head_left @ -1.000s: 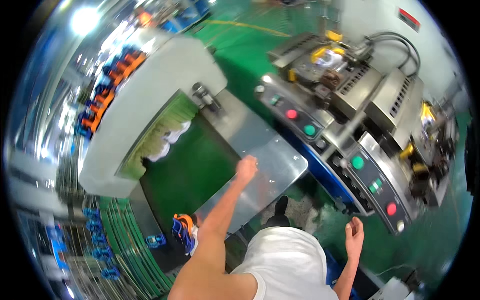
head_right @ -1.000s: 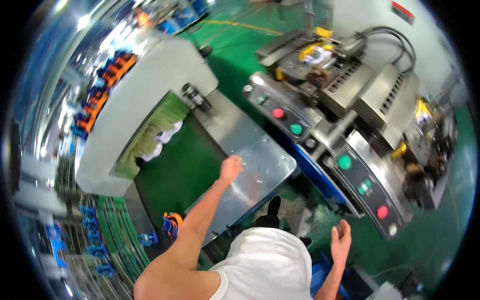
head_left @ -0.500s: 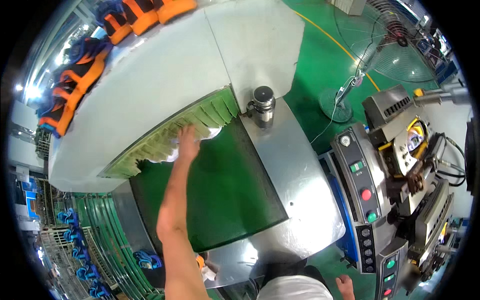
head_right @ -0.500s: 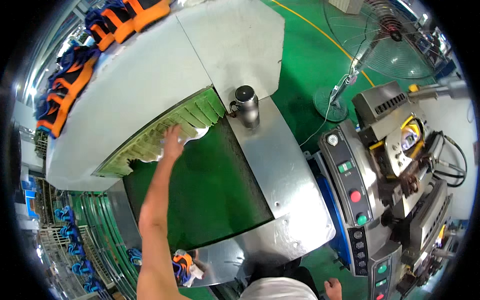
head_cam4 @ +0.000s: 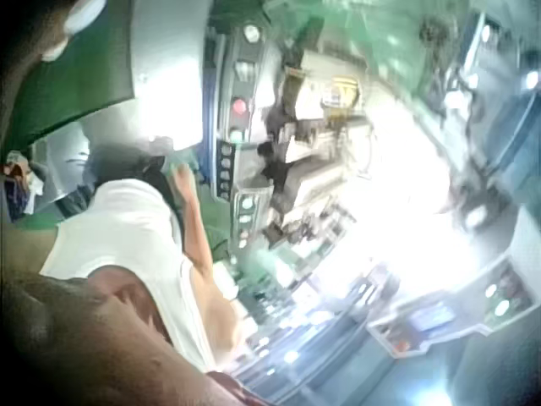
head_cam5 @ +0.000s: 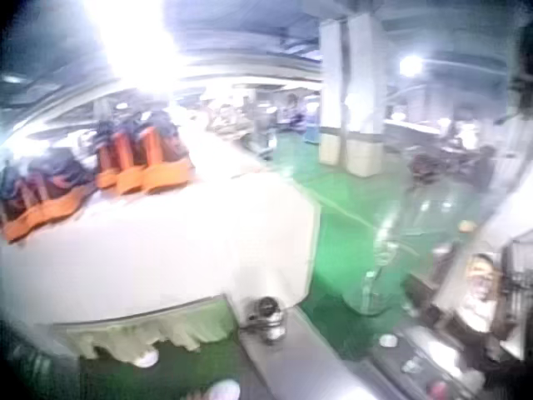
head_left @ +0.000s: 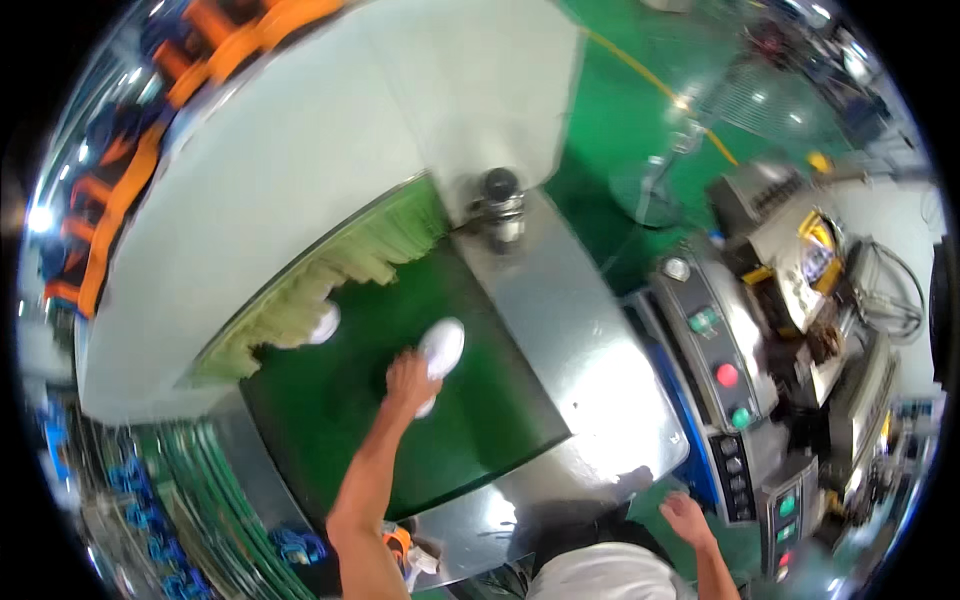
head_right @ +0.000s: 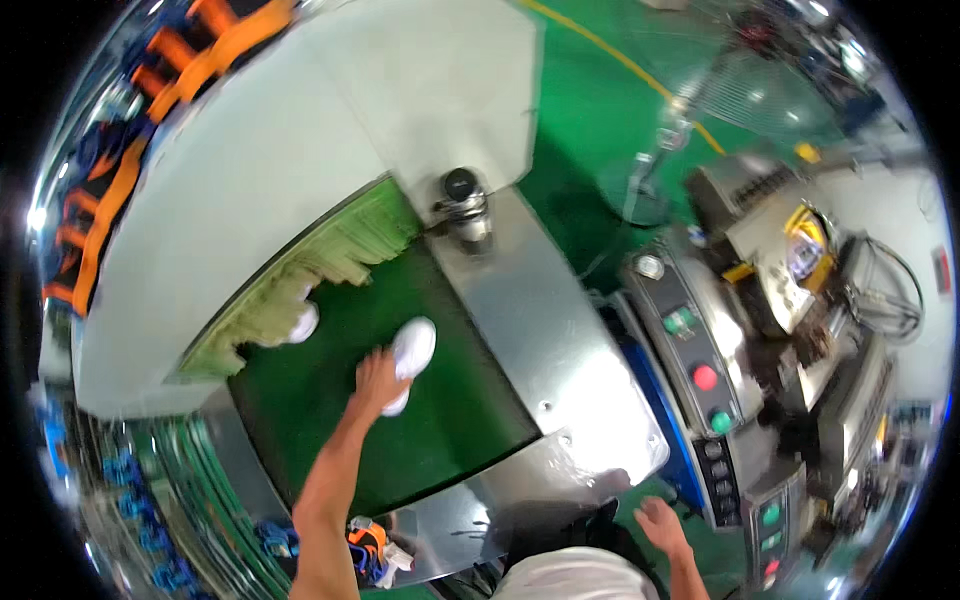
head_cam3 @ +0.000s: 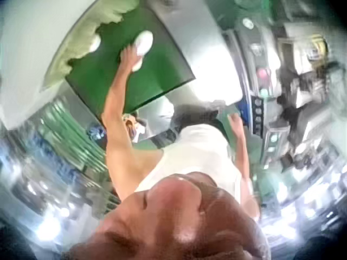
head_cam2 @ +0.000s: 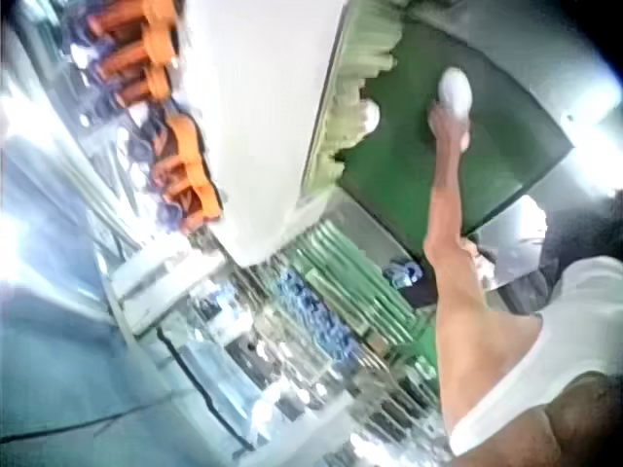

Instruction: The person places shoe components into a press machine, operates the machine with a control panel, and removes the pressed shoes to place them on a conveyor belt.

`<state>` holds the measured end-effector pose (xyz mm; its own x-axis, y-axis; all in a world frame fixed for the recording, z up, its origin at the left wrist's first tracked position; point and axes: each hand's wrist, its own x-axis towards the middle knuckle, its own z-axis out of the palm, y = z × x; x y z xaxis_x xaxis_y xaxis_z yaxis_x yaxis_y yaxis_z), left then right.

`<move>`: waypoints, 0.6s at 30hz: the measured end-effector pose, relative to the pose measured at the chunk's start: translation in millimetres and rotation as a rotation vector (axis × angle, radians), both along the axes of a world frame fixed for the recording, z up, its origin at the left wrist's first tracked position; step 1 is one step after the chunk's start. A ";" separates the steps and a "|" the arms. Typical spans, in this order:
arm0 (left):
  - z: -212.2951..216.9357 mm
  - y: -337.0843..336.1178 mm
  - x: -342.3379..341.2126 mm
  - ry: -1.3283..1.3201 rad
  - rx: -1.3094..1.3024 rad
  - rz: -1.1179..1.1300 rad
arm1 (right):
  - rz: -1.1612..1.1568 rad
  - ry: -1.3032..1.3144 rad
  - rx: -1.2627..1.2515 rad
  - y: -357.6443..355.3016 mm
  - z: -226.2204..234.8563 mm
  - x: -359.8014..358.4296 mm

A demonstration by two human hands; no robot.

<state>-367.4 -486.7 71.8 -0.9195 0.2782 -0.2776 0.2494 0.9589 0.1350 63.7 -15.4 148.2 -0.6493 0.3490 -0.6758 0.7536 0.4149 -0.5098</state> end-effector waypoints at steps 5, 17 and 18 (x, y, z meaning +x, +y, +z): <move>32.8 56.0 144.1 -0.392 0.318 0.119 | 0.300 0.165 -0.153 -33.6 23.4 -93.5; 274.4 384.0 141.2 -0.690 1.334 -0.818 | -0.231 0.615 -1.701 53.9 117.3 -79.6; 287.8 414.0 133.4 -0.594 1.306 -0.779 | -0.251 0.661 -1.632 75.7 135.0 -78.4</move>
<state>-234.0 -72.7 359.6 -0.3084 0.9145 0.2619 0.2101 -0.2030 0.9564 -14.6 60.3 283.2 -0.9721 -0.2214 -0.0777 0.2319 -0.8558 -0.4625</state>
